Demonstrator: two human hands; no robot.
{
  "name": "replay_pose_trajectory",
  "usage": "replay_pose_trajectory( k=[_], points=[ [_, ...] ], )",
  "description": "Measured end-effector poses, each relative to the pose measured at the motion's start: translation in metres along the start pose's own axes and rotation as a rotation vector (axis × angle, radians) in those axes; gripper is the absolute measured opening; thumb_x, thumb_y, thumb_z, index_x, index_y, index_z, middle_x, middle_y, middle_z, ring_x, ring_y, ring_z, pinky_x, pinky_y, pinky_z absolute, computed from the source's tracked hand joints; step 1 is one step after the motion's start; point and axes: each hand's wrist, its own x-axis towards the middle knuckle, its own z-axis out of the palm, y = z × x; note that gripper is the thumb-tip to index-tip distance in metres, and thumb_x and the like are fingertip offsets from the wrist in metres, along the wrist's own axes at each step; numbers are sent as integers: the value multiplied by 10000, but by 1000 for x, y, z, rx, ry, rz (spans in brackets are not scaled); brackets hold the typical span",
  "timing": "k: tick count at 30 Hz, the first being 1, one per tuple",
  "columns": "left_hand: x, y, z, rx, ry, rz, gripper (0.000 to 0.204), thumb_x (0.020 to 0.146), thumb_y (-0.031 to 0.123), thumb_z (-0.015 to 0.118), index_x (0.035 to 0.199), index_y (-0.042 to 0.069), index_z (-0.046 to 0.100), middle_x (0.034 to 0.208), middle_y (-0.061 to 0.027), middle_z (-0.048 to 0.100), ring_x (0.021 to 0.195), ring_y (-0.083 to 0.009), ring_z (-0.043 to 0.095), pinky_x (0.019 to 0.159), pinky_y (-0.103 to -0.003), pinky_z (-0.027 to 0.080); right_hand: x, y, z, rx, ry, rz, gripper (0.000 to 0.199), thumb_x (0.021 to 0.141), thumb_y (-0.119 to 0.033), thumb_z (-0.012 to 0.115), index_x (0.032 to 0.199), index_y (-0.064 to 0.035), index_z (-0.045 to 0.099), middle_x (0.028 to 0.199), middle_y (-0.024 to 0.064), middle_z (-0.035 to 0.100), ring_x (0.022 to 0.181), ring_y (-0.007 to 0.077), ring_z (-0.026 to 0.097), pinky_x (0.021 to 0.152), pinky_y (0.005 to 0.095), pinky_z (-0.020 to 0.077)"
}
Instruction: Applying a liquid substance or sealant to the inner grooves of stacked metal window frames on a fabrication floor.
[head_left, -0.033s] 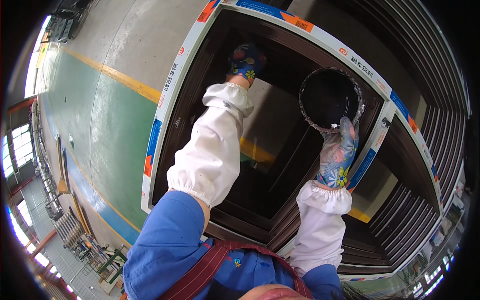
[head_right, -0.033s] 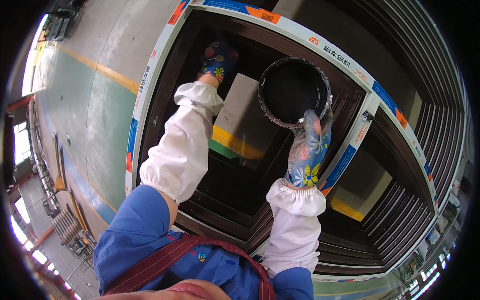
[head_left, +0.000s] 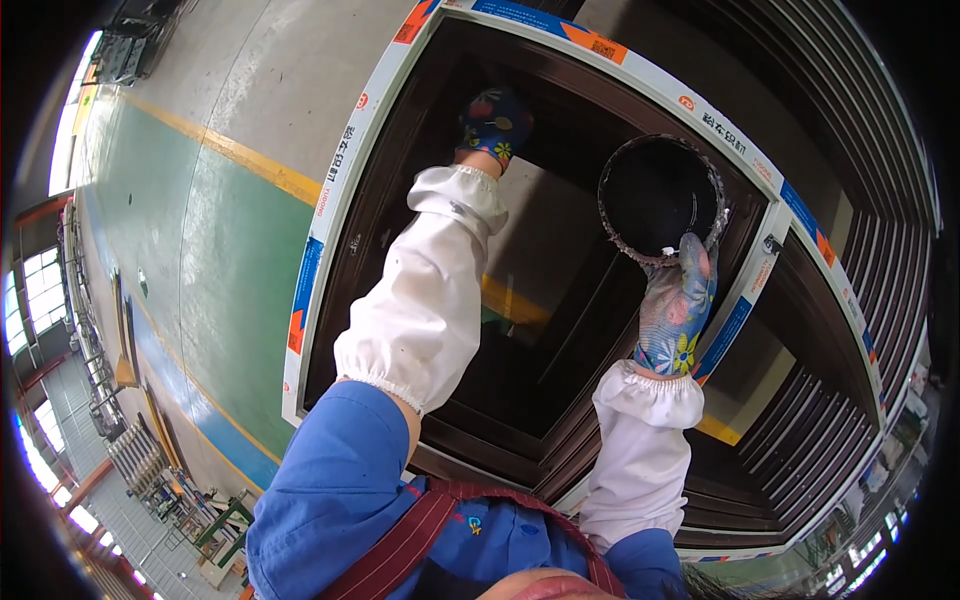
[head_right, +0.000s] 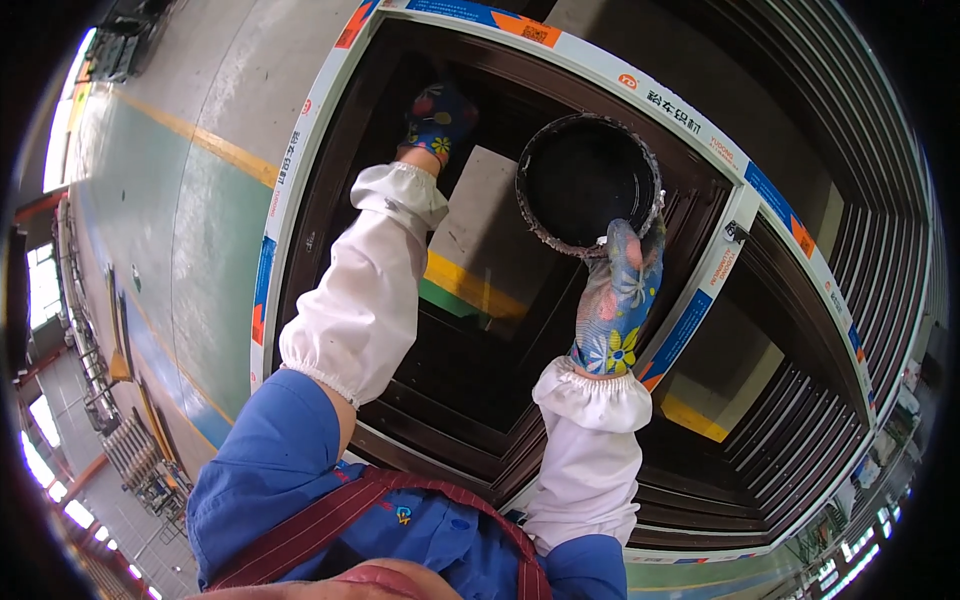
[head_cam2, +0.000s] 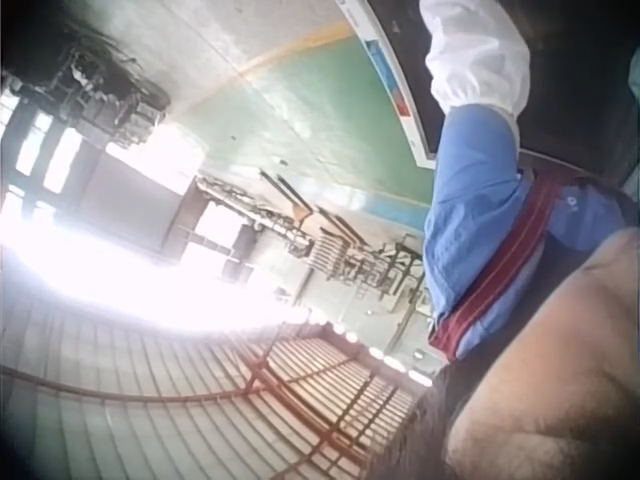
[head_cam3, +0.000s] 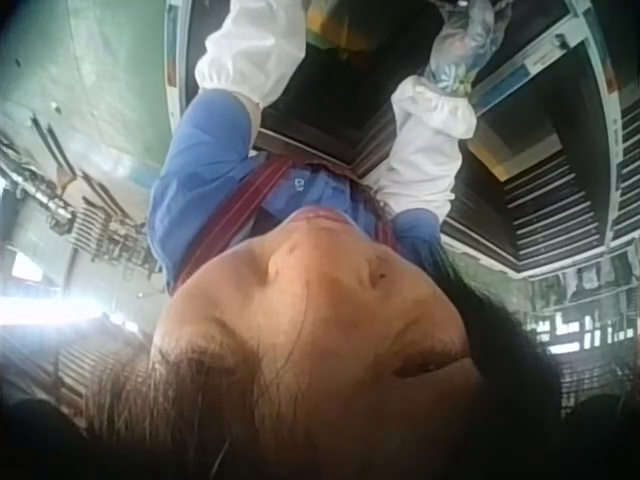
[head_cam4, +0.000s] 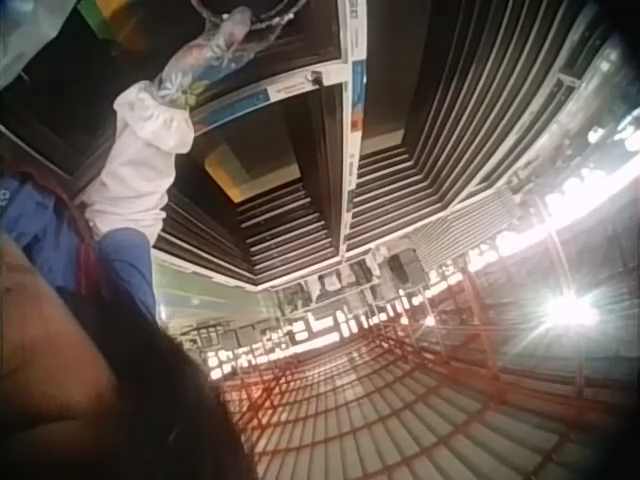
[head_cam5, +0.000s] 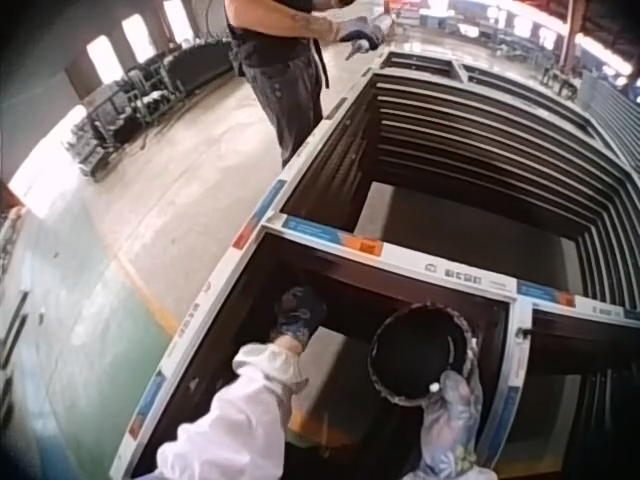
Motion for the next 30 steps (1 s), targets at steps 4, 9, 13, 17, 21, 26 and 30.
replay_pose_trajectory(
  k=[4,9,13,17,21,26,30],
  points=[
    [-3,-6,6,-21,-32,-28,182,698,203,581,746,50,668,768,-173,635,734,-335,622,641,-398,506,1,5,0,23,16,31,384,844,-223,523,1149,9,494,1178,137,490,1098,227,473,964,348,375],
    [-13,5,-2,32,-90,-61,348,692,181,583,981,-10,615,761,-181,632,712,-336,621,626,-385,503,0,1,-1,62,35,53,387,813,-212,557,1136,-2,513,1177,129,505,1103,228,476,964,344,371],
    [-22,1,-5,-30,-5,-106,644,688,178,588,1263,-32,388,776,-190,630,700,-337,618,620,-391,497,3,2,-4,88,17,38,386,797,-221,578,1116,-10,528,1166,116,519,1085,229,488,955,348,376],
    [-16,-16,1,-78,27,-74,765,679,197,609,1316,-24,247,771,-195,624,695,-333,615,615,-398,494,3,2,-2,112,30,49,372,798,-206,576,1111,-11,530,1151,116,528,1077,228,494,950,349,380],
    [5,-14,8,-45,4,-4,360,694,226,599,978,6,619,752,-185,621,700,-326,614,612,-399,496,1,2,-1,96,41,52,354,802,-188,565,1105,-8,530,1140,115,531,1065,229,501,922,355,405],
    [-20,31,2,-16,-150,22,296,695,262,603,881,37,647,717,-169,618,691,-336,611,601,-410,493,4,0,-4,56,-27,77,602,802,-220,606,1296,-15,330,1211,138,470,1089,232,492,917,326,413],
    [-82,73,-87,-648,-114,-145,441,822,173,564,1230,37,465,660,-96,601,558,-138,576,494,-254,439,5,5,-10,60,51,16,361,810,-209,546,1103,1,530,1142,126,525,1040,236,517,889,362,433]
  ],
)
